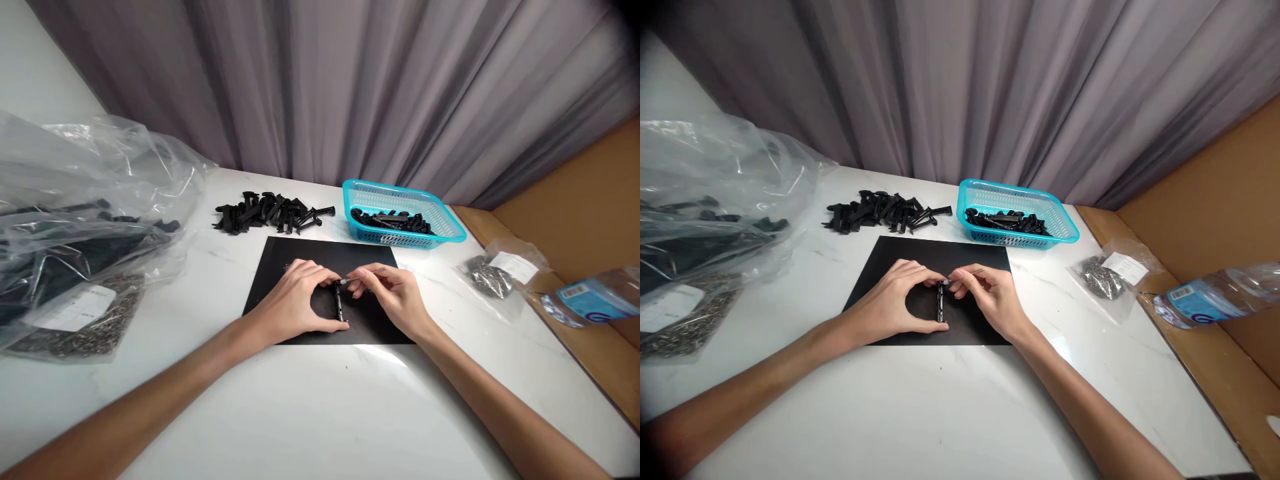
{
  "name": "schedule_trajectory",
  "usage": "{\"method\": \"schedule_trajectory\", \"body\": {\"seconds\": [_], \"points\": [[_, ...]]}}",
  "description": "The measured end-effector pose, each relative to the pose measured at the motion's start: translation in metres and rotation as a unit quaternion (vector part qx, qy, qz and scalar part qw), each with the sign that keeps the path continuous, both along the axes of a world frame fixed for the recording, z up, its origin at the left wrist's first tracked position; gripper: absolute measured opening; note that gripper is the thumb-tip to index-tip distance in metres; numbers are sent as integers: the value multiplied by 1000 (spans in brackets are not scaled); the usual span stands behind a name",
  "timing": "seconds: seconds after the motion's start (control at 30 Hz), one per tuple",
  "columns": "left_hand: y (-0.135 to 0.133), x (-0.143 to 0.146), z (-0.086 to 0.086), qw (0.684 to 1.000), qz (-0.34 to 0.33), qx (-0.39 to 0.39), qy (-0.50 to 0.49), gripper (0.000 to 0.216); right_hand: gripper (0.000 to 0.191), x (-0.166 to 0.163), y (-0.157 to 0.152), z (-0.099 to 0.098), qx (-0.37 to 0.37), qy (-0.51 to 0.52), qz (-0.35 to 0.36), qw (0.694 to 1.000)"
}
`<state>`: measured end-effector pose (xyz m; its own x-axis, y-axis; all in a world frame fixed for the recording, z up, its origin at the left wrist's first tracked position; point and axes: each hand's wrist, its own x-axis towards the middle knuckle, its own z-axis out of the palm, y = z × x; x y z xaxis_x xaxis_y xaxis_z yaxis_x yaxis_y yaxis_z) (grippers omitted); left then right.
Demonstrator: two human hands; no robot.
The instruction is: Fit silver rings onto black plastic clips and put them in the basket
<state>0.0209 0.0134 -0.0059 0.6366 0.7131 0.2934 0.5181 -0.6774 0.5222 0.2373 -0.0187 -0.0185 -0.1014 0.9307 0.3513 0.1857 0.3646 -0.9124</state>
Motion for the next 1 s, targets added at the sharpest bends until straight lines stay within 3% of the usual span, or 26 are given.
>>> {"method": "schedule_trajectory", "body": {"seconds": [0.47,0.8,1.0], "points": [[0,2,0,1000,-4,0,1,63,22,-2,0,0,11,-14,-2,1000],[0,1,0,1000,-3,0,-6,62,33,-3,-1,1,-12,-29,-1,1000],[0,-2,-1,1000,-5,3,2,62,44,4,1,11,75,-77,-136,985]]}}
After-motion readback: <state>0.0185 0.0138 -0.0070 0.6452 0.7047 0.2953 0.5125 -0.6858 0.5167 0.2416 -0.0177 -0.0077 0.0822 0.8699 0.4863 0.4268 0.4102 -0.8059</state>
